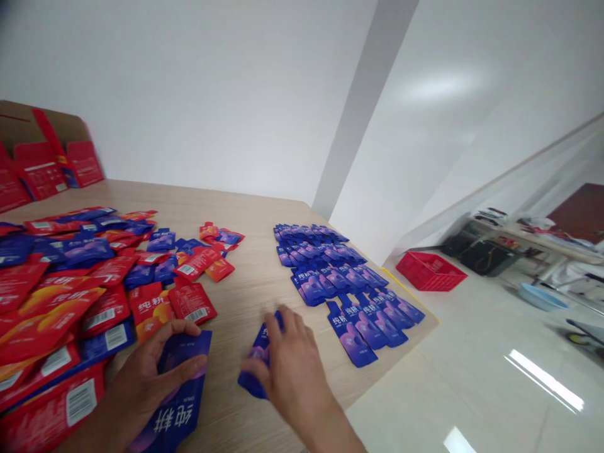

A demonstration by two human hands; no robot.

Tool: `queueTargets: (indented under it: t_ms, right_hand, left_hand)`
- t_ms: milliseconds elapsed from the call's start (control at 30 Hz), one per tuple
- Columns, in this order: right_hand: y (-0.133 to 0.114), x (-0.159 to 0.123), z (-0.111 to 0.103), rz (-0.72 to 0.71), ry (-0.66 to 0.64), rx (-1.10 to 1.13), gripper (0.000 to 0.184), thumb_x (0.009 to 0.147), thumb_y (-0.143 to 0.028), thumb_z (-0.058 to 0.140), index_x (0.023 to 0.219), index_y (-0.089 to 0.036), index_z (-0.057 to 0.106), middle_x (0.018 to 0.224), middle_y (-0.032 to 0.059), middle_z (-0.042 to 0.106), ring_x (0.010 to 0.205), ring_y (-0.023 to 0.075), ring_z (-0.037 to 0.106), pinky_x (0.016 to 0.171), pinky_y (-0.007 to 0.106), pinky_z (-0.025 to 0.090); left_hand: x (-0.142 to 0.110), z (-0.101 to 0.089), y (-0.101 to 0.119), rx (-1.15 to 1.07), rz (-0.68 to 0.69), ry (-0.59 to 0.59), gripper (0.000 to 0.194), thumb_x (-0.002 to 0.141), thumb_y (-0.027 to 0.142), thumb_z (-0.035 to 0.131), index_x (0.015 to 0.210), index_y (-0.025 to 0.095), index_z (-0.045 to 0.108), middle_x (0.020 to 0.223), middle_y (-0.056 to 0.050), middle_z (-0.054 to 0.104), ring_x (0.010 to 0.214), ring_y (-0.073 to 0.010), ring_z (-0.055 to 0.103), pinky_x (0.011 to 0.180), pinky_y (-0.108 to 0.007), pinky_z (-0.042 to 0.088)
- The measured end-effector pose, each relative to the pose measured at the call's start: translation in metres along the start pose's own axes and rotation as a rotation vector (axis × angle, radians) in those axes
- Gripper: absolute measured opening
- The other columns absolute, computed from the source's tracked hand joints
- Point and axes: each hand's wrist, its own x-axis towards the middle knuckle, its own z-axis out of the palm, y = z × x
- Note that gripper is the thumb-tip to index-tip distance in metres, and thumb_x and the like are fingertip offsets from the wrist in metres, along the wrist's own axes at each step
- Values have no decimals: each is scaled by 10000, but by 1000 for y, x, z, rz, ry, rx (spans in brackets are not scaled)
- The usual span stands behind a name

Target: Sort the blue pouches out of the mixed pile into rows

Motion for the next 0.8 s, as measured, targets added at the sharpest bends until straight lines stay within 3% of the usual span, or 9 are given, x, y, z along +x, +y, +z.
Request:
queueTargets:
  t_ms: [67,167,333,433,567,800]
  right_hand:
    - [-9,-18,11,-108,-134,-23,683,894,-403,867,1520,-233,655,1665,210,515,1554,469,450,1265,707,362]
    - [1,-35,13,-238,-244,-13,568,977,-345,786,1520,-233,664,1682,160,498,1611,412,376,1321,686,275]
    - [49,-50,-9,-166,-161,-38,498,1069,-266,610,1563,-211,622,1708,133,441,1623,365,346,1319,638,319]
    - [71,-58,-20,-128,-123,-65,485,1096,-262,531,1572,-213,611,1706,130,443,1618,350,358,1329,659,263]
    - [86,-62,-25,-152,-89,-81,521,1063,-181,514,1575,-218,603,1672,140,504,1587,335,430,1330,724,104]
    - [101,-55,-28,-220,-85,-162,588,980,-91,497,1552,-165,613,1647,164,536,1570,330,463,1325,735,144]
  left_hand:
    - [0,-1,0,23,25,23,534,618,582,892,1004,281,680,721,30,735,581,-212,653,514,-283,510]
    - [0,-2,0,59,55,41,514,624,596,883,987,285,696,690,33,721,564,-202,627,515,-283,506]
    - [-1,-1,0,43,59,40,499,620,574,877,979,278,696,695,35,725,565,-193,623,518,-277,504]
    - [-2,0,0,33,23,21,541,633,593,879,1024,280,674,660,41,714,525,-181,602,472,-252,466]
    - [-3,1,-2,-3,26,7,546,654,592,878,1040,279,651,664,40,720,514,-179,620,461,-243,470]
    - [-1,-2,-5,-74,44,-1,536,704,525,846,1132,267,652,794,20,757,613,-210,694,518,-287,548]
